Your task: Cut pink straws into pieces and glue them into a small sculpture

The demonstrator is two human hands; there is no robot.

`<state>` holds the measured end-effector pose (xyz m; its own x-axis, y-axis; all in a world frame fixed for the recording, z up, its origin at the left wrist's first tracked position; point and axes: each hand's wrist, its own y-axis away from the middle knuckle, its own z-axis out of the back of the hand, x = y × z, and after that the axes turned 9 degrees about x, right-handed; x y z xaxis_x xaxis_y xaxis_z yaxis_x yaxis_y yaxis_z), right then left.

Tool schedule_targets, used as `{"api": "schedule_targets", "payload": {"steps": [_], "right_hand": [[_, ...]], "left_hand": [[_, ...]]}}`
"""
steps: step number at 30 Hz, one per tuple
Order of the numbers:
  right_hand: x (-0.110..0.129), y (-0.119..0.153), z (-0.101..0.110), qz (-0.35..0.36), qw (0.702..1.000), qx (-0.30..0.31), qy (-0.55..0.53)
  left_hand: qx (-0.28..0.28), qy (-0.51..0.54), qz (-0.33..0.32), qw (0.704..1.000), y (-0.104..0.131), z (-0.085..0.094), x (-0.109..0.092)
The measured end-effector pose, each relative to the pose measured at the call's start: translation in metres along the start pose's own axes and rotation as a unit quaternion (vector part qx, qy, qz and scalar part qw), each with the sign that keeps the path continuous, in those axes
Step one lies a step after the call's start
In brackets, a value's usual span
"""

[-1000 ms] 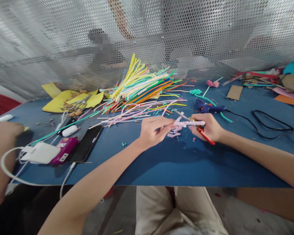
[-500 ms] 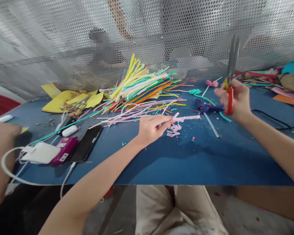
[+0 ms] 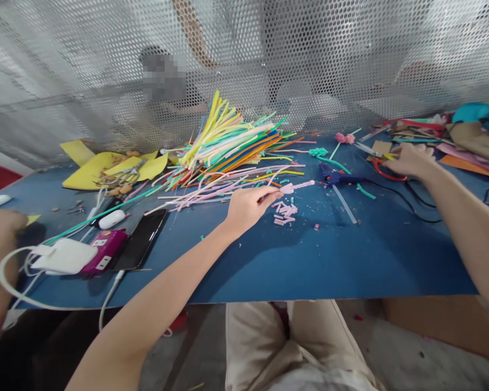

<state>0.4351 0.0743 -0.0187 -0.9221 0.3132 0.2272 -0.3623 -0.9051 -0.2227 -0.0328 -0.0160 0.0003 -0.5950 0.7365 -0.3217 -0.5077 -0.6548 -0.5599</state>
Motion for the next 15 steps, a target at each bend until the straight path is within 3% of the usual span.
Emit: {"api": "schedule_targets", "payload": {"steps": [2, 4, 7, 10, 12, 15], "right_hand": [[0.017, 0.008, 0.013, 0.032, 0.999, -0.021, -0.018], [0.041, 0.023, 0.028, 0.163, 0.984, -0.040, -0.066], [0.080, 0.059, 0.044, 0.319, 0.938, -0.023, -0.137], [0.114, 0.104, 0.049, 0.450, 0.882, 0.027, -0.140], [0.130, 0.130, 0.046, 0.502, 0.851, 0.068, -0.136], [0.144, 0.152, 0.038, 0.528, 0.836, 0.071, -0.132]], "left_hand": [[-0.003, -0.004, -0.014, 1.000, 0.000, -0.001, 0.000], [0.003, -0.006, -0.024, 1.000, 0.000, -0.003, 0.000], [0.027, -0.008, -0.029, 0.999, 0.000, -0.004, -0.001], [0.046, -0.008, -0.026, 0.999, 0.000, -0.004, -0.001], [0.055, -0.006, -0.025, 0.998, 0.000, -0.004, -0.002], [0.072, -0.004, -0.028, 0.997, 0.000, -0.003, -0.002]]}}
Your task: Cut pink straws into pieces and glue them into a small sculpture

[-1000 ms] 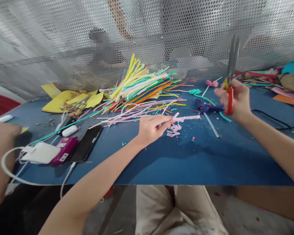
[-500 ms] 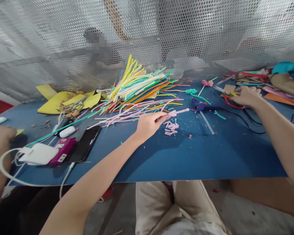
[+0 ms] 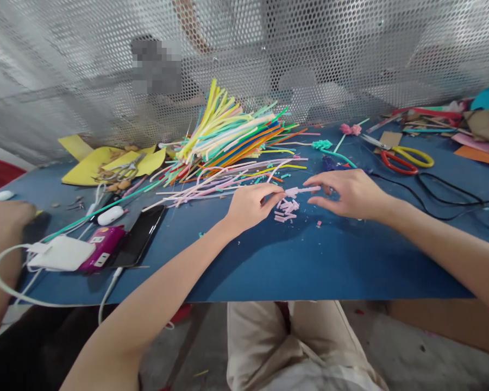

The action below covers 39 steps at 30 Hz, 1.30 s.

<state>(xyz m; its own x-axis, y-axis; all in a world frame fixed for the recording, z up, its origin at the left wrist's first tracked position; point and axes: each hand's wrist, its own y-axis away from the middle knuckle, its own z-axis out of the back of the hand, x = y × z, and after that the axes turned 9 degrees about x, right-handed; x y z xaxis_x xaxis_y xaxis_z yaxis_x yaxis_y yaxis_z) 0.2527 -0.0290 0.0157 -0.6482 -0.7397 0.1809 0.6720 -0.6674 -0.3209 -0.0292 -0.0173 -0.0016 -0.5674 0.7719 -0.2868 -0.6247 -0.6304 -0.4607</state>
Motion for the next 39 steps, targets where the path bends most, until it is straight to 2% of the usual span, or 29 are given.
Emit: {"api": "schedule_targets", "payload": {"steps": [5, 12, 15, 19, 21, 23, 29, 32, 35, 37, 39], "right_hand": [[0.000, -0.001, -0.015, 0.027, 1.000, -0.006, -0.003], [0.001, -0.001, -0.014, 0.034, 0.999, -0.018, -0.005], [0.001, -0.002, -0.016, -0.007, 1.000, -0.017, -0.008], [-0.004, -0.004, -0.017, -0.061, 0.998, -0.016, -0.015], [-0.007, -0.004, -0.015, -0.074, 0.997, -0.018, 0.007], [-0.009, -0.003, -0.008, -0.084, 0.995, -0.020, 0.043], [0.001, 0.006, 0.024, -0.122, 0.987, -0.009, 0.103], [0.014, 0.011, 0.038, -0.158, 0.986, -0.022, 0.046], [0.021, 0.009, 0.041, -0.202, 0.974, -0.069, -0.071], [0.020, 0.005, 0.035, -0.225, 0.953, -0.094, -0.180], [0.017, -0.002, 0.025, -0.240, 0.908, -0.110, -0.324]], "left_hand": [[0.022, 0.006, -0.009, 1.000, 0.000, 0.000, 0.000], [0.026, 0.006, -0.003, 1.000, -0.001, 0.001, -0.002], [-0.019, 0.017, 0.006, 1.000, -0.003, 0.003, -0.002], [-0.126, 0.033, 0.046, 0.990, -0.003, 0.004, 0.002], [-0.147, 0.016, 0.048, 0.988, -0.003, 0.004, 0.003], [-0.144, -0.002, 0.043, 0.989, -0.003, 0.004, 0.002], [-0.143, -0.051, -0.006, 0.988, -0.002, 0.007, -0.007], [-0.122, -0.065, -0.041, 0.989, -0.002, 0.008, -0.010], [-0.109, -0.074, -0.042, 0.990, -0.002, 0.009, -0.013], [-0.110, -0.081, -0.028, 0.990, -0.002, 0.010, -0.014], [-0.108, -0.087, -0.016, 0.990, -0.001, 0.010, -0.013]]}}
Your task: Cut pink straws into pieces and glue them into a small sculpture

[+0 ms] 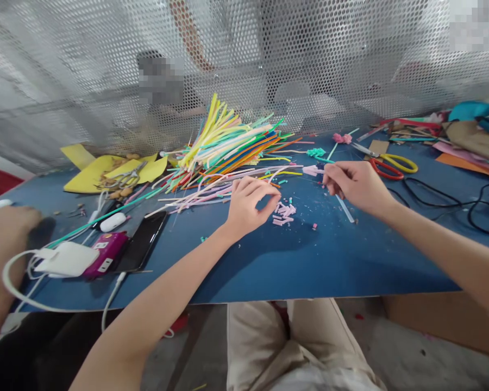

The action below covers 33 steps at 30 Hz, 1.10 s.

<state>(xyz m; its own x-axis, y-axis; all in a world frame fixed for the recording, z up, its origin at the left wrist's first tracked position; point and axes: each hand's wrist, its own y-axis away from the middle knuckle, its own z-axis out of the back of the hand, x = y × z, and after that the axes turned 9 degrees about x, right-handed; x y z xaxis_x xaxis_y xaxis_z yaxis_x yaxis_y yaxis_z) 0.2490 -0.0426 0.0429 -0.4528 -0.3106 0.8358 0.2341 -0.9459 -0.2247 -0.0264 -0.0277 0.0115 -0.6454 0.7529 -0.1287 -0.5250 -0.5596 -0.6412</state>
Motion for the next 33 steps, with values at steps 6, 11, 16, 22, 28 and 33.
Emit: {"api": "schedule_targets", "payload": {"steps": [6, 11, 16, 22, 28, 33], "right_hand": [[-0.018, -0.009, -0.032, -0.081, 0.923, 0.092, -0.364], [-0.014, 0.005, -0.056, -0.055, 0.923, 0.087, -0.371], [-0.013, 0.014, -0.069, -0.044, 0.934, 0.058, -0.349], [-0.021, 0.012, -0.077, -0.074, 0.940, 0.048, -0.331], [-0.018, 0.014, -0.079, -0.088, 0.941, 0.046, -0.322], [-0.016, 0.014, -0.079, -0.104, 0.948, 0.056, -0.296]], "left_hand": [[0.013, 0.007, 0.006, 1.000, 0.001, -0.003, 0.001], [0.030, 0.013, 0.013, 0.999, 0.002, -0.008, -0.001], [0.049, 0.013, 0.038, 0.998, 0.004, -0.010, -0.001], [0.048, 0.025, 0.042, 0.998, 0.003, -0.011, -0.005], [0.063, 0.032, 0.046, 0.996, 0.002, -0.012, -0.008], [0.071, 0.038, 0.046, 0.996, 0.002, -0.013, -0.006]]}}
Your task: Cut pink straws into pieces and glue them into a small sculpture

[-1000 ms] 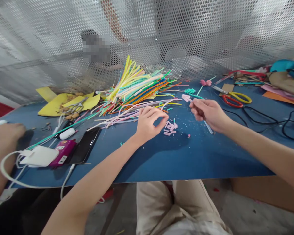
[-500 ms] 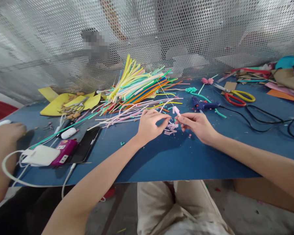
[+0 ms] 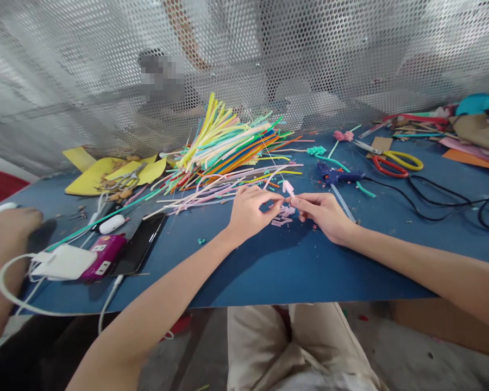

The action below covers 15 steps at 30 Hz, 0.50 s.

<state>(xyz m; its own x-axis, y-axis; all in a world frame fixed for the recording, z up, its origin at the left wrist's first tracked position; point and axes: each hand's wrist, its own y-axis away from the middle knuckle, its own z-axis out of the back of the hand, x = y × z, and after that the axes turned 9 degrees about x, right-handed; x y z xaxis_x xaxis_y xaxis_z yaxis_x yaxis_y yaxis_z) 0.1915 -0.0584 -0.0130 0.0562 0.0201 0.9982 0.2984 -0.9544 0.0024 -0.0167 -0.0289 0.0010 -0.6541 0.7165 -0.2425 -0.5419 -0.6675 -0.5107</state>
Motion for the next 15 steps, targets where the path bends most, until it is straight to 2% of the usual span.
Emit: {"api": "schedule_targets", "payload": {"steps": [15], "right_hand": [[0.0010, -0.0004, -0.0001, 0.003, 0.999, 0.021, -0.033]], "left_hand": [[0.000, -0.017, -0.025, 1.000, 0.0007, -0.0020, 0.0036]]}}
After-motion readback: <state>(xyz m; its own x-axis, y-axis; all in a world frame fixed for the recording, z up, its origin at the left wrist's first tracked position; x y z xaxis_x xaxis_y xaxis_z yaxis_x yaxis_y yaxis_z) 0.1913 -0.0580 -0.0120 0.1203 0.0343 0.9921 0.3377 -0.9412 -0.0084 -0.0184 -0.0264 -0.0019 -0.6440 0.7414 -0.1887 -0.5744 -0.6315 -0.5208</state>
